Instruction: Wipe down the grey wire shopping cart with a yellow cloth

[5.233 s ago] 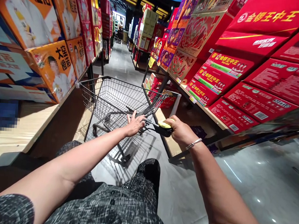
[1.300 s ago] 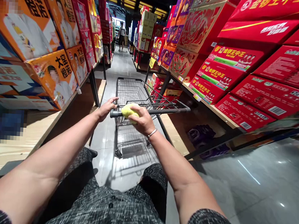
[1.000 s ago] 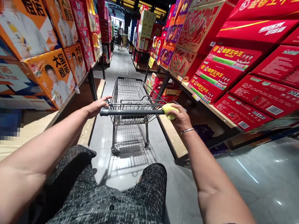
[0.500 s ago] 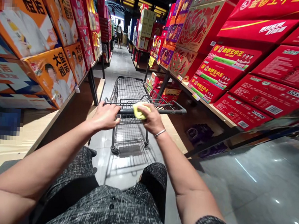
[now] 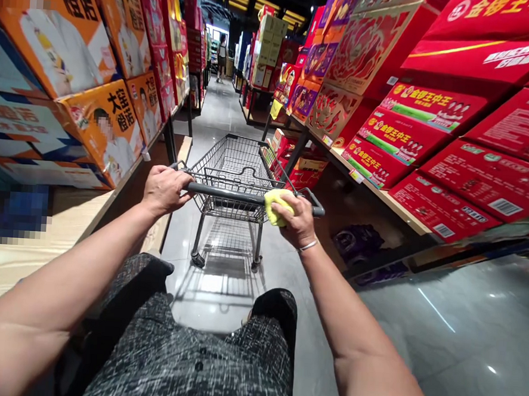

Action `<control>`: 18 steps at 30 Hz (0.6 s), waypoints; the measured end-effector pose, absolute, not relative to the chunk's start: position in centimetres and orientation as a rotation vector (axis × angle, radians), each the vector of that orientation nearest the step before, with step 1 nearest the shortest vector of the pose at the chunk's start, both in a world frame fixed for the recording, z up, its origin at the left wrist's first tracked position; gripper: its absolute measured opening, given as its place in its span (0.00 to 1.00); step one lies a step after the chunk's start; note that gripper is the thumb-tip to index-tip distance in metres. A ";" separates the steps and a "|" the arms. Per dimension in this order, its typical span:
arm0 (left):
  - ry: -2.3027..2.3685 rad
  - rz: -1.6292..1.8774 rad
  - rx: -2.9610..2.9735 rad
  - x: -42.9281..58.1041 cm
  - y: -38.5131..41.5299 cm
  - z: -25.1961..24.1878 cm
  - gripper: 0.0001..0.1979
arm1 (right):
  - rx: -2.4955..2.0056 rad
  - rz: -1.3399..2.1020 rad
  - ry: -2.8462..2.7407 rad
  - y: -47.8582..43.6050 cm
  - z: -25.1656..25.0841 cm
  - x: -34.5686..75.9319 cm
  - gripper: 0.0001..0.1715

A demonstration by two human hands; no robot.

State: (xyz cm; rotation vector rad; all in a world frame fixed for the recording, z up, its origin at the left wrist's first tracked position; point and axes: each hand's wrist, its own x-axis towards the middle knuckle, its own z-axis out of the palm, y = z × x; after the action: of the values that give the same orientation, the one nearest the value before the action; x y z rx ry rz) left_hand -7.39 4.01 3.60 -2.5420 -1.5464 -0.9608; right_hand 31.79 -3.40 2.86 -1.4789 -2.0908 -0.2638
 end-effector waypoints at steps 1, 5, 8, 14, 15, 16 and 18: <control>-1.559 -0.979 -2.540 -8.0 4.5 3.5 0.09 | -1.512 -0.288 -2.072 -4.0 3.2 33.0 0.16; -1.616 -1.024 -2.504 -9.4 5.6 3.5 0.10 | -1.511 -0.305 -1.953 -5.6 4.1 34.5 0.19; -1.632 -1.064 -2.449 -8.3 5.3 3.4 0.14 | -1.508 -0.268 -1.838 -5.5 4.0 32.2 0.21; -1.360 -1.090 -2.725 0.6 2.0 3.1 0.25 | -1.545 -0.317 -1.923 -4.5 4.2 24.8 0.28; -1.260 -1.071 -2.789 2.1 1.5 3.2 0.26 | -1.557 -0.321 -1.949 -4.5 4.4 23.9 0.28; -1.183 -1.038 -2.840 3.4 1.1 3.2 0.26 | -1.568 -0.319 -1.977 -4.5 4.7 23.2 0.28; -1.203 -0.988 -2.841 4.8 0.7 3.3 0.23 | -1.555 -0.279 -2.050 -4.5 5.2 22.5 0.28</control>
State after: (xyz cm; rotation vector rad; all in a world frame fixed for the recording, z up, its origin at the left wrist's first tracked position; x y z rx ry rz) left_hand 4.75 0.73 3.25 -2.8407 -1.2032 -0.9877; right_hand 22.50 -4.52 5.20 -1.5554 -2.0503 -0.2794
